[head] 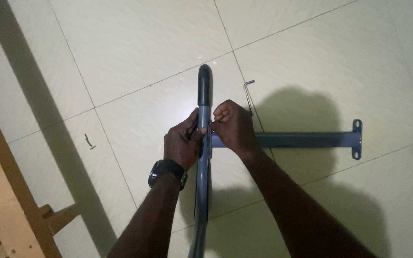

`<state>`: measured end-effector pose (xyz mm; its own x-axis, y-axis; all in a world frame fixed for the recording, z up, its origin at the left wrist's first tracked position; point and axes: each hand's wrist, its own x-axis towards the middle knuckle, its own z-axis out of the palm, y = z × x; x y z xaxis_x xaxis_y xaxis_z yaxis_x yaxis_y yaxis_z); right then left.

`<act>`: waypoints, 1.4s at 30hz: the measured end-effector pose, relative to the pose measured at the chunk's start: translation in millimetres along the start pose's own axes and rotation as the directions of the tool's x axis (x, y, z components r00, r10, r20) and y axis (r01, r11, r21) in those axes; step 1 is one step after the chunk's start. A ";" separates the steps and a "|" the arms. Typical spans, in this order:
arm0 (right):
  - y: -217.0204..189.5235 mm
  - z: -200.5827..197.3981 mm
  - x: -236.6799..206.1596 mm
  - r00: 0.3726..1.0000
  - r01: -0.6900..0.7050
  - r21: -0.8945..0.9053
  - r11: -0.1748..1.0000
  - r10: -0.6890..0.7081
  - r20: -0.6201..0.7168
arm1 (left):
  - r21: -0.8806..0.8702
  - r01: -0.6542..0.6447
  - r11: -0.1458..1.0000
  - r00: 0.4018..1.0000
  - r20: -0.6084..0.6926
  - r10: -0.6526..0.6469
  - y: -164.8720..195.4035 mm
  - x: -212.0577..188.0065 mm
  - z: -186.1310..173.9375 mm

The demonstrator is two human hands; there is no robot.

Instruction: The person assembles a small folding table. They align a metal leg frame against the tabletop on the floor, insert screws by hand, and tighten them with an Allen key, then flip the table upright and continue fastening the remaining screws on the underside.

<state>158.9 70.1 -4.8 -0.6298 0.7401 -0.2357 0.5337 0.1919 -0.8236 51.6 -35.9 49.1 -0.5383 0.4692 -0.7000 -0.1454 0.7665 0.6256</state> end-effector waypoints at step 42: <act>-486.2 -132.8 -2.2 0.938 -0.202 0.715 0.670 -0.078 0.338 | -0.619 -0.575 0.535 0.818 -0.447 0.362 246.2 -220.0 -287.6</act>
<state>-24.3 60.8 464.6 -0.8232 0.4613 -0.3310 0.0811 -0.4815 -0.8727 -104.5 -76.5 456.2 -0.8639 0.4656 -0.1922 -0.2821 -0.1311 0.9504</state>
